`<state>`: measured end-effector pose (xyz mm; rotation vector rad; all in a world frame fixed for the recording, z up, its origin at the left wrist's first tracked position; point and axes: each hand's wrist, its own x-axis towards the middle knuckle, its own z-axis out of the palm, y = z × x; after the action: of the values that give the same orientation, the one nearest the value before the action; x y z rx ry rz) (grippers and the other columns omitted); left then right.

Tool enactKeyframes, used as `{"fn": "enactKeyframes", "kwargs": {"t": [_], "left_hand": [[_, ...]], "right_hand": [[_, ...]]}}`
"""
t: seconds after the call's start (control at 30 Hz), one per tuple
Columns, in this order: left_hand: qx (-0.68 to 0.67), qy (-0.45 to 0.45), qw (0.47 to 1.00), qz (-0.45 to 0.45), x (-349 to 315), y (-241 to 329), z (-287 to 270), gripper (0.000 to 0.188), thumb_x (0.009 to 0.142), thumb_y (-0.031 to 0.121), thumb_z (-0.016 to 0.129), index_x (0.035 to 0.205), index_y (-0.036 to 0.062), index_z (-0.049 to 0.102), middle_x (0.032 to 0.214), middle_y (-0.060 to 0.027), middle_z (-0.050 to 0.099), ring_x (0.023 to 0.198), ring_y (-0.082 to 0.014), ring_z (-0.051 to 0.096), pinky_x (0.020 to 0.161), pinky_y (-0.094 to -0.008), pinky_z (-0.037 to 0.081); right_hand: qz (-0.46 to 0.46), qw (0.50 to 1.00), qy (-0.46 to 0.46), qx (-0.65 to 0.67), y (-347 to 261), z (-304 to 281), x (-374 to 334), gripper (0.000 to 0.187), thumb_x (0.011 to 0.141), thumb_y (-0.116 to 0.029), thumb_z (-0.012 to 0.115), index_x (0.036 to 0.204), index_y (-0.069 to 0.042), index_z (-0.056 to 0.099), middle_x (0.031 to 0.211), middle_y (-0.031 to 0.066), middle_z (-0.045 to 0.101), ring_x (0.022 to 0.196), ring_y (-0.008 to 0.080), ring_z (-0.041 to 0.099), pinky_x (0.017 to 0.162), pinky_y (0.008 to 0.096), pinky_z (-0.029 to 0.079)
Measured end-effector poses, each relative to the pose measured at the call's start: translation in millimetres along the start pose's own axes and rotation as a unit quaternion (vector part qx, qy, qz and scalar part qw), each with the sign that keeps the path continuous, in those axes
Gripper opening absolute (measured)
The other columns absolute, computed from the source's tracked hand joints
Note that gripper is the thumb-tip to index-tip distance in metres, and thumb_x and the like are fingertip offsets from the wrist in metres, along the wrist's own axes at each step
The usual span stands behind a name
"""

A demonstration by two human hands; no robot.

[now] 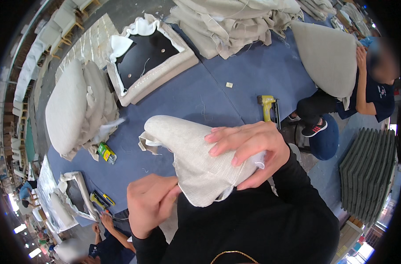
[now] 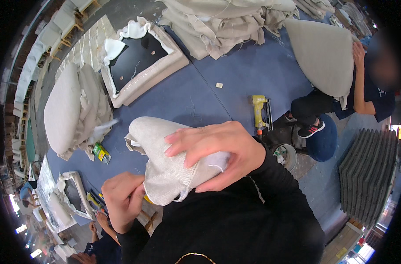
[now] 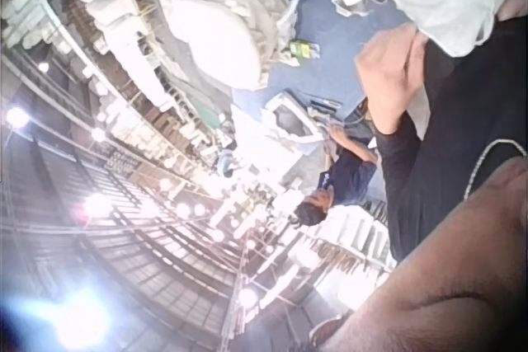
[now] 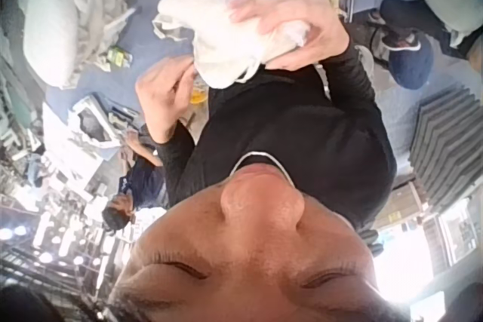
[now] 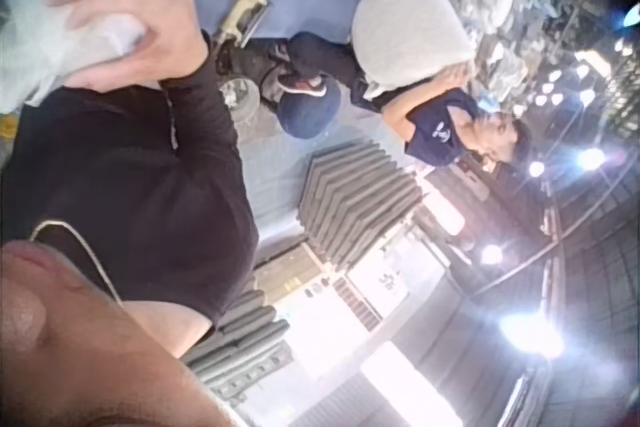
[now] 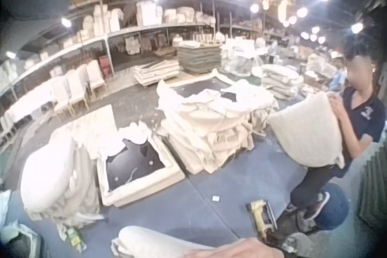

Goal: The person uses a screwdriver to push white stuffing material into a beige fabric cushion cover. They repeatedly insert the tool to distribute the filling and smooth the surface of the cushion. The person handles the cushion with both hands to adjust the shape and ensure even filling.

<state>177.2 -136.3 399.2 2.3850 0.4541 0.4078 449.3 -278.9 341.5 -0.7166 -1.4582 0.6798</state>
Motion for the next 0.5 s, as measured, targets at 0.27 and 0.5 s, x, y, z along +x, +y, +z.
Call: {"fn": "enactKeyframes", "kwargs": {"t": [0.27,0.5], "left_hand": [[-0.03,-0.017,0.998,-0.048,-10,1,-4,0.013,0.081,0.01,0.085,0.092,0.0054,0.078,0.07,-0.008,0.069,0.061,-0.0268,0.066,0.057,-0.0354,0.05],[-0.008,-0.026,0.999,-0.027,0,6,-8,0.013,0.081,0.012,0.085,0.09,0.0052,0.079,0.069,-0.0082,0.067,0.06,-0.027,0.066,0.056,-0.0353,0.049]], "right_hand": [[-0.033,0.998,-0.043,0.039,12,-5,-4,0.087,0.063,-0.004,0.103,0.137,-0.001,0.059,0.133,0.0356,0.068,0.133,0.0547,0.063,0.116,0.0639,0.043],[-0.034,0.997,-0.044,0.044,15,2,-3,0.085,0.064,-0.001,0.102,0.137,-0.004,0.059,0.134,0.0355,0.068,0.135,0.0557,0.06,0.116,0.0645,0.043]]}}
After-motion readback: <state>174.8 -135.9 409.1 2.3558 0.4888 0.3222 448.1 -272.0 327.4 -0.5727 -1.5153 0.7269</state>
